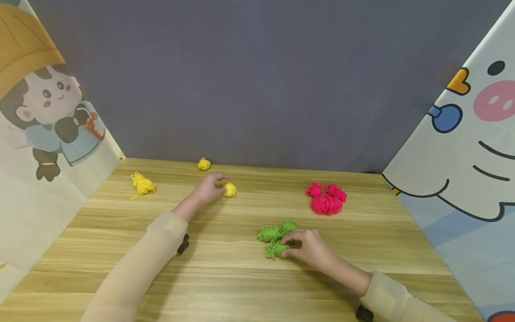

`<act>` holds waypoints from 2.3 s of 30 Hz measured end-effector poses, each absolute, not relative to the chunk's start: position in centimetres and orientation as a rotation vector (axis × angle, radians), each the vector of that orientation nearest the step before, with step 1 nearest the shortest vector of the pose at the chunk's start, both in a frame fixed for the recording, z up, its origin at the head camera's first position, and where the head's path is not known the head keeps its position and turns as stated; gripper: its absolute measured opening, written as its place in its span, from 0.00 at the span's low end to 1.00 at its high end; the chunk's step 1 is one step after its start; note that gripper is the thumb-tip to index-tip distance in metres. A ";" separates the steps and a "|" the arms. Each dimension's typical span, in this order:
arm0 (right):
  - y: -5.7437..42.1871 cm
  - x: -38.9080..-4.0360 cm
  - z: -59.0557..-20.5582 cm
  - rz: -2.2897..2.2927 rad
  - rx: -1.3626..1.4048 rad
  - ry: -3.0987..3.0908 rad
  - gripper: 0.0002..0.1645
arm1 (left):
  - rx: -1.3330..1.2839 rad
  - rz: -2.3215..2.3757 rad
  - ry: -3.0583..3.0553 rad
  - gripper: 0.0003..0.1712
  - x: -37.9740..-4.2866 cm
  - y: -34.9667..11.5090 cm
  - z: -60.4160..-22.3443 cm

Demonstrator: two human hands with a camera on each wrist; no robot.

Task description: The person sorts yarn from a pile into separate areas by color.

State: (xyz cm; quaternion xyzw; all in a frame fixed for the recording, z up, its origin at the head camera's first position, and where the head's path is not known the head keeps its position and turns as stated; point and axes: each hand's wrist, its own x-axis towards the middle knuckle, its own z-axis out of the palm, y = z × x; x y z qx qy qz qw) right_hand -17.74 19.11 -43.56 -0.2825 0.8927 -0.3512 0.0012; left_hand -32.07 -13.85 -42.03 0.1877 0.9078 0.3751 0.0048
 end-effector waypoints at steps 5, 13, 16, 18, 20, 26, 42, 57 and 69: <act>19.1 -17.7 -43.6 -1.104 -0.876 2.800 0.14 | 0.611 1.183 2.803 0.25 -32.6 -14.1 -42.3; 19.1 -17.8 -43.6 -1.104 -0.886 2.809 0.13 | 0.623 1.142 2.777 0.22 -32.9 -14.1 -42.6; 19.1 -17.8 -43.6 -1.108 -0.890 2.811 0.14 | 0.612 1.127 2.764 0.21 -33.0 -13.9 -42.5; 19.1 -17.9 -43.6 -1.110 -0.891 2.812 0.14 | 0.609 1.107 2.761 0.21 -33.0 -13.7 -42.4; 19.1 -17.9 -43.6 -1.111 -0.892 2.811 0.14 | 0.599 1.080 2.764 0.21 -33.0 -13.6 -42.2; 19.1 -17.9 -43.6 -1.109 -0.880 2.800 0.13 | 0.573 1.042 2.770 0.19 -33.0 -13.2 -41.8; 19.1 -17.9 -43.4 -1.087 -0.891 2.811 0.14 | 0.540 1.068 2.777 0.18 -33.0 -13.0 -41.8; 19.0 -17.8 -43.5 -1.095 -0.893 2.815 0.14 | 0.499 1.116 2.744 0.20 -31.1 -13.8 -40.1; 19.0 -17.8 -43.4 -1.105 -0.876 2.798 0.14 | 0.541 1.142 2.780 0.19 -29.0 -13.8 -38.8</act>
